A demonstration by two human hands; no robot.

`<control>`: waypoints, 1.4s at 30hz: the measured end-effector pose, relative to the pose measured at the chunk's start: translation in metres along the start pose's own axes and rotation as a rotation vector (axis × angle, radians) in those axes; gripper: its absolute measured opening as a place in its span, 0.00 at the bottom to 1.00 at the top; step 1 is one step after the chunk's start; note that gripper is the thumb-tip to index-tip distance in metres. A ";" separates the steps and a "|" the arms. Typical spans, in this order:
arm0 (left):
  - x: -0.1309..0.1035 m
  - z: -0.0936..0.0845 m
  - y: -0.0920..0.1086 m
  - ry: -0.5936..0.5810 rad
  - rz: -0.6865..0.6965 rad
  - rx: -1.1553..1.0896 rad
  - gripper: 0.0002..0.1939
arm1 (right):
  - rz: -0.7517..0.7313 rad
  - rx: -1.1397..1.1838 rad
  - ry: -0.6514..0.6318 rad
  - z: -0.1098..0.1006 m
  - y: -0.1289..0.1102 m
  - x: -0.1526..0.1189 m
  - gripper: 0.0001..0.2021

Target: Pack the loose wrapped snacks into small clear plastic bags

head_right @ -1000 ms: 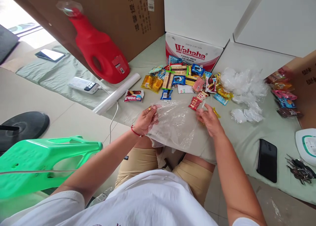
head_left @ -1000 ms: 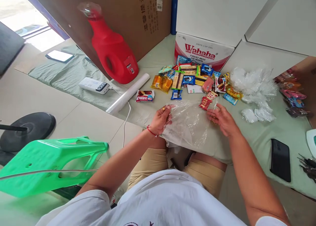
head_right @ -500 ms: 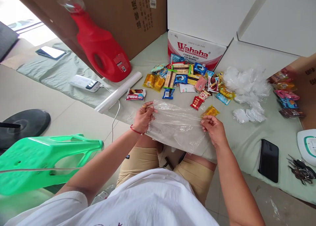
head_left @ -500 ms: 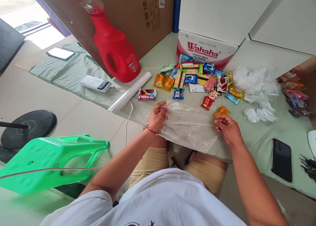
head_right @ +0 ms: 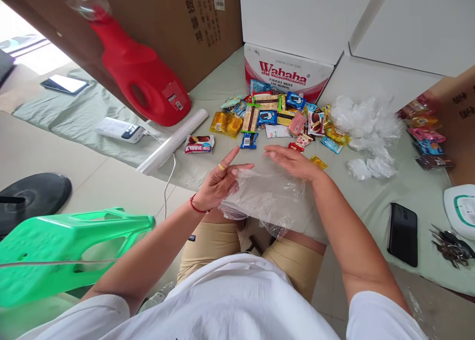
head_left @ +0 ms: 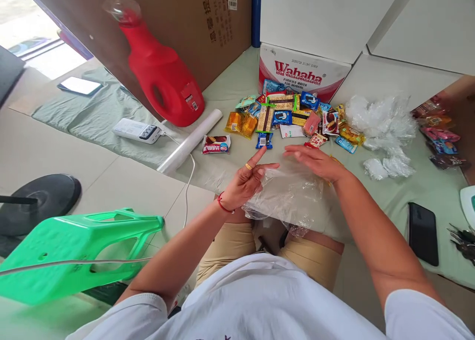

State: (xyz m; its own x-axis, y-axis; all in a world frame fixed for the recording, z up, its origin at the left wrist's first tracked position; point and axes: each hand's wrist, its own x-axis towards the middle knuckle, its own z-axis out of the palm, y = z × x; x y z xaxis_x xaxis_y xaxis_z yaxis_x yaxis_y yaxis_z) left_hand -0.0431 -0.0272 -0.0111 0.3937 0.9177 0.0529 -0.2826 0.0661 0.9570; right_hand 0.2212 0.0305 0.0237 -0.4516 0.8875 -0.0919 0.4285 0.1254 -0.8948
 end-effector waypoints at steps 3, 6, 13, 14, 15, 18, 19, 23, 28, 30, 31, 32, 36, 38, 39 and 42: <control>-0.002 -0.004 -0.001 -0.012 0.028 0.079 0.36 | 0.090 0.099 -0.361 0.008 0.000 0.013 0.28; -0.001 -0.008 -0.005 0.050 0.022 0.125 0.36 | 0.091 0.183 -0.382 0.010 0.006 0.016 0.24; 0.011 -0.016 -0.032 0.349 -0.065 0.138 0.35 | -0.007 0.181 0.199 0.007 0.032 0.030 0.20; 0.013 -0.020 -0.037 0.402 -0.089 0.174 0.33 | -0.025 0.111 0.243 0.008 0.036 0.035 0.19; 0.015 -0.025 -0.040 0.461 -0.107 0.236 0.31 | -0.059 0.026 0.270 0.008 0.040 0.041 0.19; 0.021 -0.039 -0.037 0.703 -0.026 0.598 0.21 | -0.185 -0.227 0.280 0.013 0.051 0.066 0.16; 0.023 -0.041 -0.033 0.801 0.059 0.743 0.19 | -0.207 -0.301 0.263 0.015 0.054 0.076 0.15; 0.031 -0.026 -0.011 0.796 0.421 1.119 0.12 | -0.199 -0.531 0.228 0.016 0.063 0.109 0.14; 0.036 0.004 -0.023 0.164 0.246 1.359 0.16 | -0.335 -0.669 0.548 0.013 0.039 0.067 0.17; 0.030 0.005 -0.035 0.211 0.161 1.425 0.18 | -0.363 -0.688 0.608 0.027 0.026 0.019 0.15; 0.025 0.005 -0.040 0.243 0.150 1.446 0.19 | -0.375 -0.699 0.559 0.039 0.023 -0.007 0.14; 0.019 0.003 -0.044 0.258 0.147 1.463 0.21 | -0.386 -0.716 0.453 0.052 0.022 -0.033 0.14; -0.004 -0.008 -0.055 0.162 0.080 1.514 0.27 | -0.288 -0.767 0.256 0.097 0.043 -0.105 0.14; -0.009 -0.018 -0.056 0.099 0.011 1.536 0.30 | -0.227 -0.708 0.289 0.102 0.059 -0.123 0.13; -0.011 -0.025 -0.055 0.064 -0.016 1.544 0.31 | -0.209 -0.662 0.313 0.099 0.066 -0.129 0.15; -0.014 -0.043 -0.045 -0.111 -0.062 1.547 0.30 | -0.189 -0.542 0.362 0.082 0.074 -0.148 0.18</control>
State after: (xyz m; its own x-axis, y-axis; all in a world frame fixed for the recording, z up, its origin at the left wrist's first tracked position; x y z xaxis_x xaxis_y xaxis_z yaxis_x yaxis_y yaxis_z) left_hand -0.0739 -0.0262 -0.0672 0.4506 0.8916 -0.0434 0.8556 -0.4175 0.3060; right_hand 0.2560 -0.1278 -0.0645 -0.3075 0.9089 0.2815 0.7422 0.4143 -0.5268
